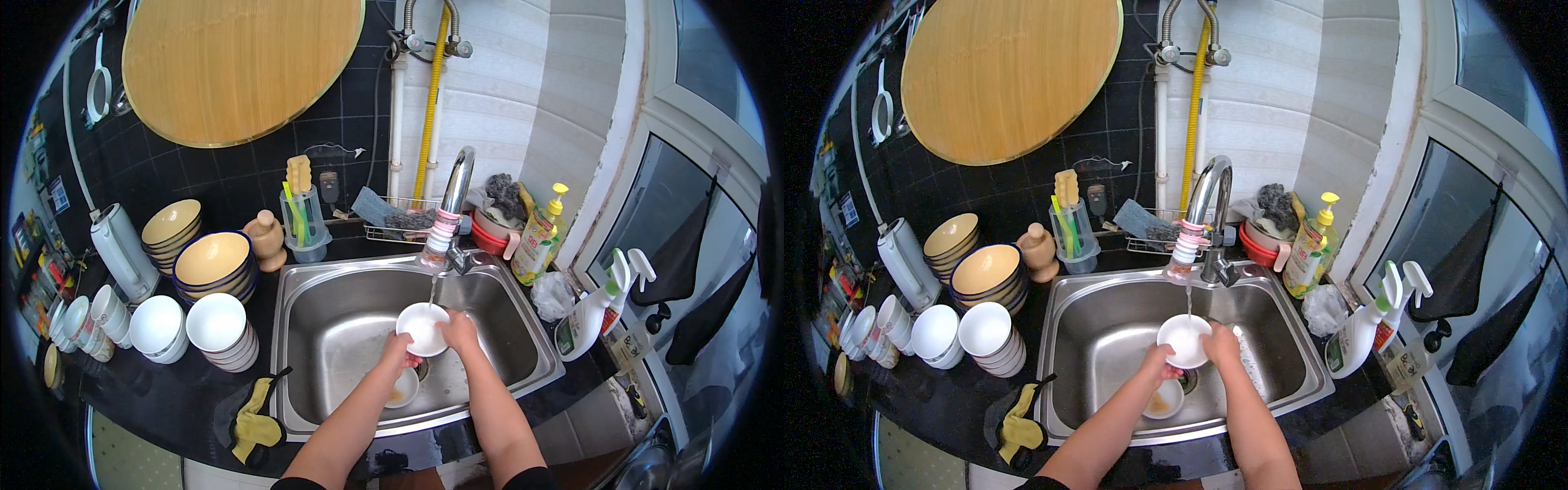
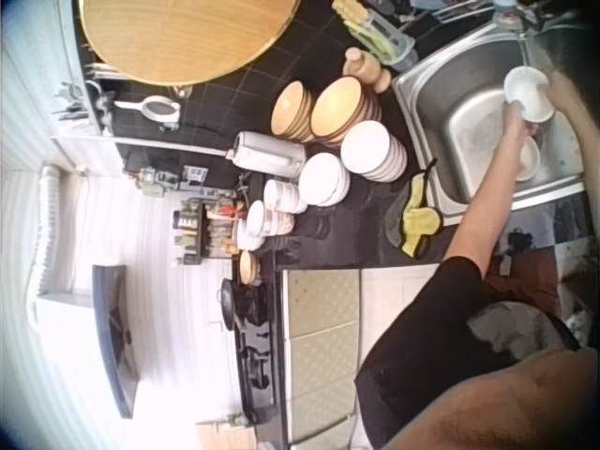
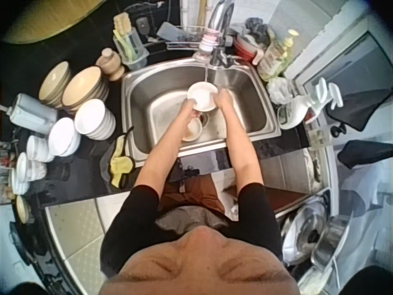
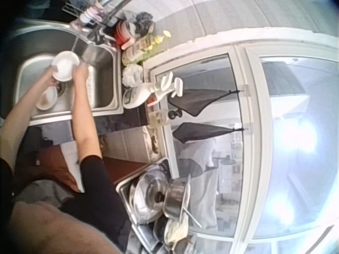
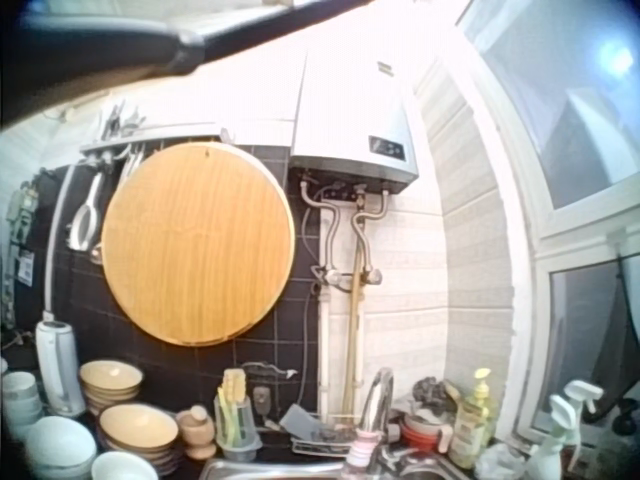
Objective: The person washes a series of small white bowls with red patterns in a kitchen sink. They rinse each bowl under running water, scrubbing the interior and exterior surfaces with their hands, and then place the cleaned bowls into a stack on the countertop to the left of the sink.
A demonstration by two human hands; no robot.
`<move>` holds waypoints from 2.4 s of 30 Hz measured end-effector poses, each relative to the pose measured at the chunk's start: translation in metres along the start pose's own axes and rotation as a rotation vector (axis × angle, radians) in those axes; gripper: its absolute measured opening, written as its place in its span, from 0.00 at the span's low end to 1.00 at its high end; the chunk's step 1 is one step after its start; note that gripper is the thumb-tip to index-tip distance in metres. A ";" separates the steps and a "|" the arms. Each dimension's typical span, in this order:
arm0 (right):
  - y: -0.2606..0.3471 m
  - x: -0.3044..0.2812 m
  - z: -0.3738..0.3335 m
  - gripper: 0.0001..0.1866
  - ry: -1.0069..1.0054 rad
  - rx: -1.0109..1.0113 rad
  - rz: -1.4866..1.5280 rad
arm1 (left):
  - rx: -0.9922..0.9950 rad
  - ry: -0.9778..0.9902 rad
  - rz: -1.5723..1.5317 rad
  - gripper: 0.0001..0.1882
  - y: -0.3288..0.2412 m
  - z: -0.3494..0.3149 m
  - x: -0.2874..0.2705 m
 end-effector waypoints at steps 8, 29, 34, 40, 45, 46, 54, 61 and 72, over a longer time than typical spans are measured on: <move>-0.010 0.024 -0.001 0.19 0.401 0.197 0.414 | 0.179 -0.178 0.251 0.34 -0.023 -0.018 0.006; 0.003 0.014 0.002 0.19 0.213 0.056 0.307 | 0.353 -0.279 0.414 0.32 -0.040 -0.033 0.014; 0.000 0.036 -0.005 0.22 0.501 0.255 0.655 | 0.462 -0.247 0.138 0.31 -0.042 -0.041 0.031; 0.024 -0.018 -0.009 0.23 0.038 -0.001 -0.054 | 0.160 -0.116 0.258 0.28 -0.027 -0.028 0.021; 0.077 -0.028 -0.031 0.14 -0.014 -0.493 0.045 | 0.003 -0.017 0.235 0.22 -0.021 -0.029 0.023; 0.086 -0.030 -0.036 0.13 -0.035 -0.622 0.065 | -0.021 -0.004 0.225 0.20 -0.020 -0.029 0.023; 0.036 -0.019 -0.011 0.16 0.096 -0.103 0.259 | 0.227 -0.226 0.175 0.25 -0.034 -0.030 0.014; 0.011 0.025 -0.016 0.16 0.645 0.221 0.747 | 0.181 -0.190 0.017 0.27 -0.032 -0.023 0.001; 0.015 0.005 0.005 0.19 0.103 -0.202 0.696 | 0.574 -0.315 0.261 0.26 -0.044 -0.015 -0.005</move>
Point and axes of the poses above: each hand's wrist, its own z-axis towards the middle knuckle, its own x-axis out of the palm, y = z × x, the point moved 7 cm from there along z, towards the middle knuckle, and after that the axes turned 8 degrees about y, right-handed, at the moved point
